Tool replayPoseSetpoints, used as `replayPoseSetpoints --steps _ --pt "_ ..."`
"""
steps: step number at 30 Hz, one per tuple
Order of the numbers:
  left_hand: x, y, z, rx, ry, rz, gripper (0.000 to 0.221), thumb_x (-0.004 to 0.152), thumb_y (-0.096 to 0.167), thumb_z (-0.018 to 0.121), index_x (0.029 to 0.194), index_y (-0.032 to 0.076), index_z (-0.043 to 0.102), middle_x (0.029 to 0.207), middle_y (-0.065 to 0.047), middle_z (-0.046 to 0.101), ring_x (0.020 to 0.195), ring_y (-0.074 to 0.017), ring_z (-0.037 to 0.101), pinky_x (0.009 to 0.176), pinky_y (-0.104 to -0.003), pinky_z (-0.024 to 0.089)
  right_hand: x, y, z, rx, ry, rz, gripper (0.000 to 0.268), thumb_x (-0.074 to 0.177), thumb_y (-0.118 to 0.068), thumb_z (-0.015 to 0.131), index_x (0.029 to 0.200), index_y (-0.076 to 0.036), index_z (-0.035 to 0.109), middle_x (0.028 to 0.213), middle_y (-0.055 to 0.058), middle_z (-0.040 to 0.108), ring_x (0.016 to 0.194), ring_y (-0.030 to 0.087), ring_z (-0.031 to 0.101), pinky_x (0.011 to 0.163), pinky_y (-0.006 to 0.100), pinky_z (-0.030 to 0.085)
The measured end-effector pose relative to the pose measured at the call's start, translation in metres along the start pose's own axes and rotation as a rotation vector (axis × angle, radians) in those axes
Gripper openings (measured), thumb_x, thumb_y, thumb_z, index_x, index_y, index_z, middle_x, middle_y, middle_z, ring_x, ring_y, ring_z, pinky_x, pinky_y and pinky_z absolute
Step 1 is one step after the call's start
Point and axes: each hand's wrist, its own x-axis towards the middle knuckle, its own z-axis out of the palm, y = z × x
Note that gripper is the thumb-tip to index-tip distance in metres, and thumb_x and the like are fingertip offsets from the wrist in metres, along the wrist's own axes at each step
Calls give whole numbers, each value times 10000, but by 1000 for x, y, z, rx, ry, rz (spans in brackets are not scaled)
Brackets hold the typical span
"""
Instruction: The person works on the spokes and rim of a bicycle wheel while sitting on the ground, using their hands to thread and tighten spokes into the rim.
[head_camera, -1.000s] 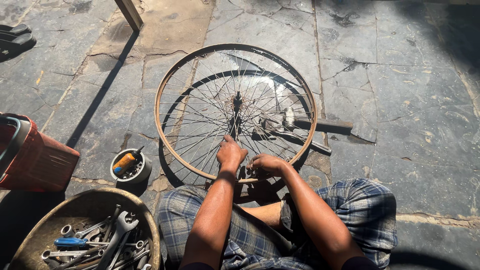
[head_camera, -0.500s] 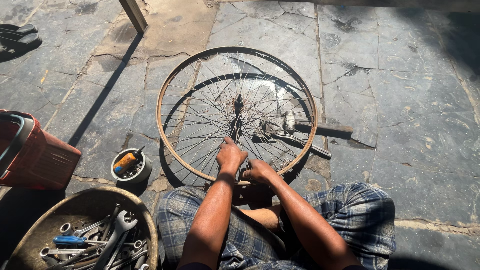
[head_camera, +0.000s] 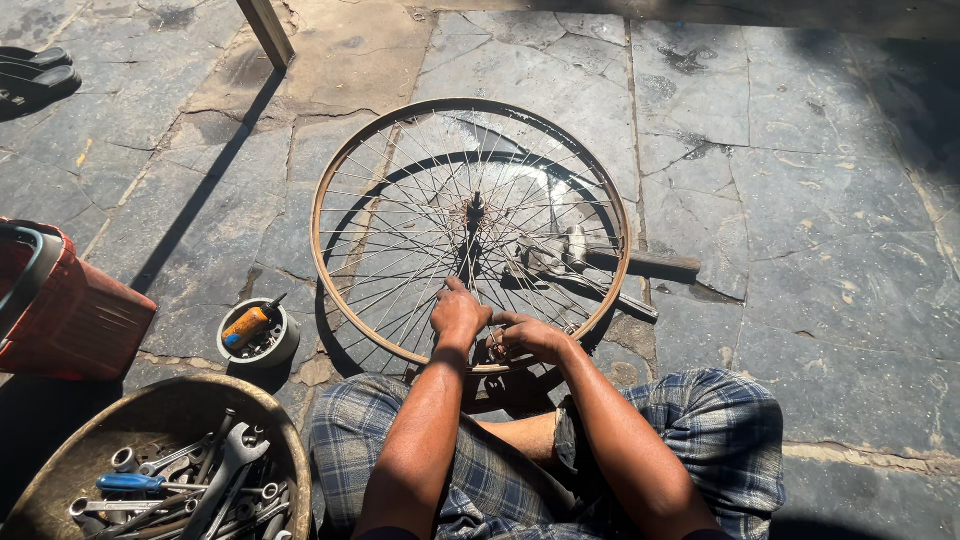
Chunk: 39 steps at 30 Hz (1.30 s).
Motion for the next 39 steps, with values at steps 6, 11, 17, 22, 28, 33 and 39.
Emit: replayPoseSetpoints --steps 6,11,17,22,28,33,39 --pt "10 -2 8 23 -12 13 1101 834 487 774 1576 -36 152 1469 -365 421 1169 -405 656 879 -447 600 6 3 -4 -54 -122 -1 632 813 -51 616 1418 37 453 1143 121 717 953 187 681 851 316 560" --pt "11 -2 8 11 -3 18 1087 819 447 773 1586 -33 172 1436 -338 479 1158 -386 672 898 -433 591 7 1 11 -269 67 61 547 870 -98 676 1384 16 530 1221 167 685 1006 202 677 848 357 560" --pt "8 -1 6 14 -3 13 1083 825 439 765 1598 -33 171 1419 -327 505 1138 -377 689 875 -443 602 18 19 19 -615 251 -179 588 846 -132 765 1360 67 562 1239 234 680 1128 273 669 967 382 526" --pt "0 0 0 -1 3 6 1130 799 462 798 1595 -32 165 1416 -312 510 1145 -372 682 874 -442 599 8 6 41 -627 387 -60 644 818 -113 720 1395 64 496 1095 250 718 972 295 725 848 396 569" --pt "-4 1 -3 -19 6 5 1122 802 465 802 1589 -31 174 1407 -296 523 1153 -370 678 891 -446 591 7 10 38 -497 319 -103 558 826 -86 686 1343 72 547 974 205 723 816 232 693 725 363 566" --pt "2 1 2 -13 7 4 1103 829 460 788 1584 -42 160 1406 -318 510 1157 -384 668 890 -454 591 13 12 27 -309 241 -42 492 835 -95 680 1296 58 603 978 118 730 803 175 710 722 312 583" --pt "12 0 10 -31 5 -13 1071 832 388 759 1598 -37 144 1467 -349 456 1169 -404 674 894 -454 596 5 0 13 -93 78 85 507 858 -120 650 1351 -44 556 1020 96 709 848 155 673 729 295 543"
